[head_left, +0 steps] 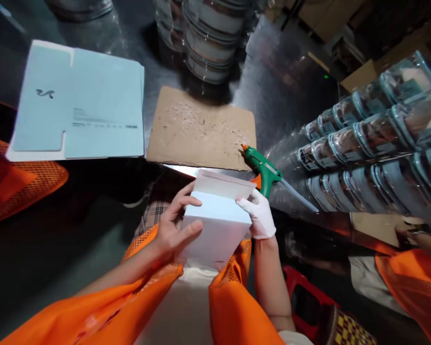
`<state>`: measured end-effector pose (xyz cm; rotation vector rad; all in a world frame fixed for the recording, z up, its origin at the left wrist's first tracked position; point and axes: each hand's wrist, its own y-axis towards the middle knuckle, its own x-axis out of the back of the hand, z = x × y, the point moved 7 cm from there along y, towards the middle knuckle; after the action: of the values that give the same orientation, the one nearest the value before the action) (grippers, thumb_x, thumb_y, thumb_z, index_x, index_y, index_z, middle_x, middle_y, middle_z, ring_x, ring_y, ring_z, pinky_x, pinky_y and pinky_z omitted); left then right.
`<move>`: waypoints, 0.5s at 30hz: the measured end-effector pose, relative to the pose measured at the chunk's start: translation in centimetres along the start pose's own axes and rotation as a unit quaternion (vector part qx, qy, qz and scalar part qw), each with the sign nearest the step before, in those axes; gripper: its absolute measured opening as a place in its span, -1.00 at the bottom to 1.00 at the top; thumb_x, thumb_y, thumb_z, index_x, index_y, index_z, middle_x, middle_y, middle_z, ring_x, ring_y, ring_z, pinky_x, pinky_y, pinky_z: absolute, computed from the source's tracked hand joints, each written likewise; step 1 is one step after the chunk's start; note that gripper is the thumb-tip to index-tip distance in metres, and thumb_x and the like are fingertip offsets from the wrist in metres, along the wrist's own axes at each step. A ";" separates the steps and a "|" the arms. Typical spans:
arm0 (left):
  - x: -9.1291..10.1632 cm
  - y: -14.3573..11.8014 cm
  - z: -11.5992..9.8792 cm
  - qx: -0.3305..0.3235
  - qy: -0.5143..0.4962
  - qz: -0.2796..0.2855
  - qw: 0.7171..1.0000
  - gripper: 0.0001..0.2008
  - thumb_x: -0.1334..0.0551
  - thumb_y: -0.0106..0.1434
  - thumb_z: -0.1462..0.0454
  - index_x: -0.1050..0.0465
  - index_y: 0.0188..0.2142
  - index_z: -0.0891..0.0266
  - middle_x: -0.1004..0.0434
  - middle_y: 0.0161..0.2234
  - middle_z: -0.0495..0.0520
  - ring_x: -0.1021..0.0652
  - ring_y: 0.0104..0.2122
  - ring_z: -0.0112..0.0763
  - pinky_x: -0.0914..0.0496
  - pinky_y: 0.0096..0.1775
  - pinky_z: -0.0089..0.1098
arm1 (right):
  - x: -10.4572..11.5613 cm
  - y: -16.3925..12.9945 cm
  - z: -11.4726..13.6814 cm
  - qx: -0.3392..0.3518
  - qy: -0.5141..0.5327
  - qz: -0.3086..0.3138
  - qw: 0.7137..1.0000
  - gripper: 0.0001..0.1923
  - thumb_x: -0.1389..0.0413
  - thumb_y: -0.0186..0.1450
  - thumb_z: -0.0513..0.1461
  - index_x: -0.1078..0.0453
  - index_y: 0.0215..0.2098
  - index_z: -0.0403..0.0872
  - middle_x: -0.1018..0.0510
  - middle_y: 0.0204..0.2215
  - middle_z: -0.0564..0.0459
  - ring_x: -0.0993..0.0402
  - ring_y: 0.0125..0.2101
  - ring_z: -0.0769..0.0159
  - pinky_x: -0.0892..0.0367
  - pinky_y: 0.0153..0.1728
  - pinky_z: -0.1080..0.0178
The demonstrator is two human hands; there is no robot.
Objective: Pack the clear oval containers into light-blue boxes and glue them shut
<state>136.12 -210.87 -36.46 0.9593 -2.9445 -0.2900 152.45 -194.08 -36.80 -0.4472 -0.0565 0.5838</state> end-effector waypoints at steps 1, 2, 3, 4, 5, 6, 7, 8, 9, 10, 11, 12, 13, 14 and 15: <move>0.0 -0.1 0.2 0.008 -0.020 -0.013 1.000 -0.59 -0.44 0.36 -0.06 -0.45 0.04 0.02 -0.45 0.30 0.24 -0.58 0.25 -0.01 -0.51 0.16 -0.10 | 0.4 -0.2 0.1 0.022 -0.008 0.012 1.000 -0.37 -0.49 0.08 0.22 -0.67 -0.12 -0.04 -0.75 -0.18 -0.01 -0.67 -0.16 0.11 -0.59 -0.07 0.12; 0.1 -0.1 0.4 0.011 -0.042 -0.027 0.999 -0.52 -0.45 0.35 -0.06 -0.37 0.13 -0.04 -0.50 0.23 0.21 -0.60 0.23 -0.03 -0.51 0.15 -0.09 | 0.6 -0.5 0.5 0.052 -0.025 0.043 0.997 -0.29 -0.42 0.10 0.34 -0.69 -0.12 -0.03 -0.75 -0.11 -0.05 -0.67 -0.07 0.06 -0.58 0.01 0.07; 0.1 -0.1 0.6 0.009 -0.064 -0.036 0.997 -0.44 -0.45 0.35 -0.06 -0.28 0.20 -0.10 -0.54 0.14 0.17 -0.62 0.20 -0.04 -0.52 0.15 -0.06 | 0.6 -1.0 0.9 0.084 -0.045 0.090 0.991 -0.21 -0.33 0.11 0.44 -0.71 -0.11 -0.02 -0.74 -0.02 -0.10 -0.66 0.02 0.00 -0.55 0.10 0.01; 0.2 -0.1 0.7 0.004 -0.083 -0.039 0.996 -0.39 -0.46 0.34 -0.05 -0.22 0.23 -0.13 -0.55 0.07 0.12 -0.64 0.18 -0.04 -0.53 0.15 -0.02 | 0.5 -1.6 1.4 0.117 -0.065 0.139 0.981 -0.14 -0.24 0.12 0.51 -0.72 -0.09 0.00 -0.72 0.07 -0.13 -0.63 0.12 -0.06 -0.50 0.20 -0.05; 0.3 0.0 0.8 0.000 -0.092 -0.033 0.995 -0.41 -0.46 0.35 -0.04 -0.23 0.22 -0.13 -0.54 0.03 0.10 -0.65 0.16 -0.03 -0.53 0.15 0.01 | 0.4 -2.2 1.8 0.146 -0.087 0.177 0.969 -0.10 -0.20 0.13 0.53 -0.73 -0.05 0.02 -0.68 0.15 -0.15 -0.59 0.20 -0.09 -0.45 0.28 -0.10; 0.4 0.1 1.0 0.002 -0.087 -0.017 0.996 -0.49 -0.45 0.35 -0.03 -0.30 0.16 -0.09 -0.53 0.01 0.10 -0.65 0.15 -0.02 -0.54 0.14 0.03 | 0.3 -2.7 2.2 0.169 -0.112 0.200 0.959 -0.12 -0.23 0.13 0.52 -0.72 -0.01 0.05 -0.65 0.20 -0.16 -0.55 0.25 -0.11 -0.41 0.32 -0.14; 0.4 0.1 1.1 0.010 -0.071 0.001 0.997 -0.58 -0.45 0.35 -0.04 -0.40 0.06 -0.02 -0.52 0.00 0.13 -0.64 0.14 -0.01 -0.54 0.14 0.05 | 0.2 -3.1 2.4 0.187 -0.141 0.208 0.950 -0.20 -0.30 0.15 0.45 -0.71 0.02 0.07 -0.63 0.24 -0.15 -0.54 0.26 -0.10 -0.40 0.33 -0.16; 0.5 0.2 1.3 0.020 -0.050 0.016 0.998 -0.63 -0.45 0.34 -0.06 -0.47 -0.07 0.06 -0.50 0.00 0.16 -0.63 0.14 0.02 -0.54 0.14 0.07 | 0.1 -3.3 2.5 0.203 -0.169 0.208 0.942 -0.31 -0.36 0.20 0.36 -0.71 0.03 0.09 -0.63 0.25 -0.14 -0.55 0.26 -0.07 -0.41 0.33 -0.15; 0.5 0.2 1.4 0.031 -0.031 0.025 0.999 -0.62 -0.45 0.32 -0.10 -0.50 -0.18 0.12 -0.49 -0.01 0.18 -0.62 0.14 0.06 -0.54 0.15 0.08 | -0.2 -3.4 2.6 0.220 -0.190 0.206 0.934 -0.45 -0.39 0.27 0.25 -0.71 0.03 0.11 -0.63 0.25 -0.13 -0.55 0.26 -0.03 -0.42 0.33 -0.13; 0.6 0.2 1.5 0.043 -0.018 0.029 0.998 -0.59 -0.45 0.31 -0.12 -0.52 -0.26 0.15 -0.48 -0.02 0.20 -0.62 0.14 0.08 -0.54 0.15 0.10 | -0.6 -3.5 2.6 0.235 -0.204 0.207 0.927 -0.58 -0.39 0.34 0.14 -0.71 0.03 0.12 -0.64 0.23 -0.11 -0.56 0.26 0.01 -0.44 0.32 -0.11; 0.6 0.1 1.6 0.053 -0.013 0.030 0.998 -0.57 -0.44 0.30 -0.14 -0.53 -0.30 0.16 -0.48 -0.03 0.21 -0.62 0.14 0.09 -0.54 0.15 0.11 | -1.0 -3.5 2.6 0.248 -0.212 0.211 0.921 -0.68 -0.36 0.40 0.04 -0.71 0.03 0.13 -0.65 0.21 -0.10 -0.57 0.25 0.04 -0.45 0.31 -0.08; 0.6 0.1 1.5 0.056 -0.012 0.028 0.998 -0.57 -0.45 0.29 -0.14 -0.54 -0.31 0.16 -0.48 -0.03 0.21 -0.62 0.13 0.08 -0.54 0.15 0.11 | -1.3 -3.6 2.5 0.258 -0.214 0.216 0.917 -0.75 -0.31 0.45 -0.02 -0.71 0.02 0.13 -0.67 0.18 -0.09 -0.58 0.24 0.07 -0.46 0.30 -0.07; 0.7 0.0 1.3 0.055 -0.012 0.024 0.998 -0.58 -0.45 0.30 -0.13 -0.55 -0.31 0.16 -0.49 -0.04 0.20 -0.63 0.12 0.08 -0.54 0.15 0.10 | -1.5 -3.6 2.3 0.261 -0.214 0.217 0.916 -0.78 -0.26 0.48 -0.06 -0.71 0.01 0.13 -0.67 0.18 -0.09 -0.58 0.24 0.09 -0.46 0.31 -0.06; 0.8 0.0 1.1 0.051 -0.010 0.018 0.999 -0.59 -0.44 0.31 -0.12 -0.55 -0.31 0.16 -0.49 -0.03 0.20 -0.63 0.12 0.07 -0.53 0.15 0.08 | -1.4 -3.6 2.1 0.260 -0.214 0.210 0.918 -0.77 -0.27 0.48 -0.06 -0.70 0.03 0.13 -0.65 0.22 -0.10 -0.56 0.27 0.07 -0.45 0.32 -0.07; 1.0 0.1 0.9 0.043 -0.006 0.010 0.999 -0.60 -0.44 0.32 -0.10 -0.54 -0.30 0.16 -0.50 -0.03 0.19 -0.64 0.12 0.06 -0.53 0.15 0.06 | -0.9 -3.7 1.9 0.255 -0.212 0.186 0.925 -0.69 -0.33 0.43 -0.03 -0.68 0.09 0.12 -0.59 0.29 -0.11 -0.52 0.31 0.03 -0.44 0.33 -0.08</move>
<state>135.19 -211.23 -37.39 0.9406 -2.9977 -0.1688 153.30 -196.60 -33.46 0.1920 -0.2309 1.0313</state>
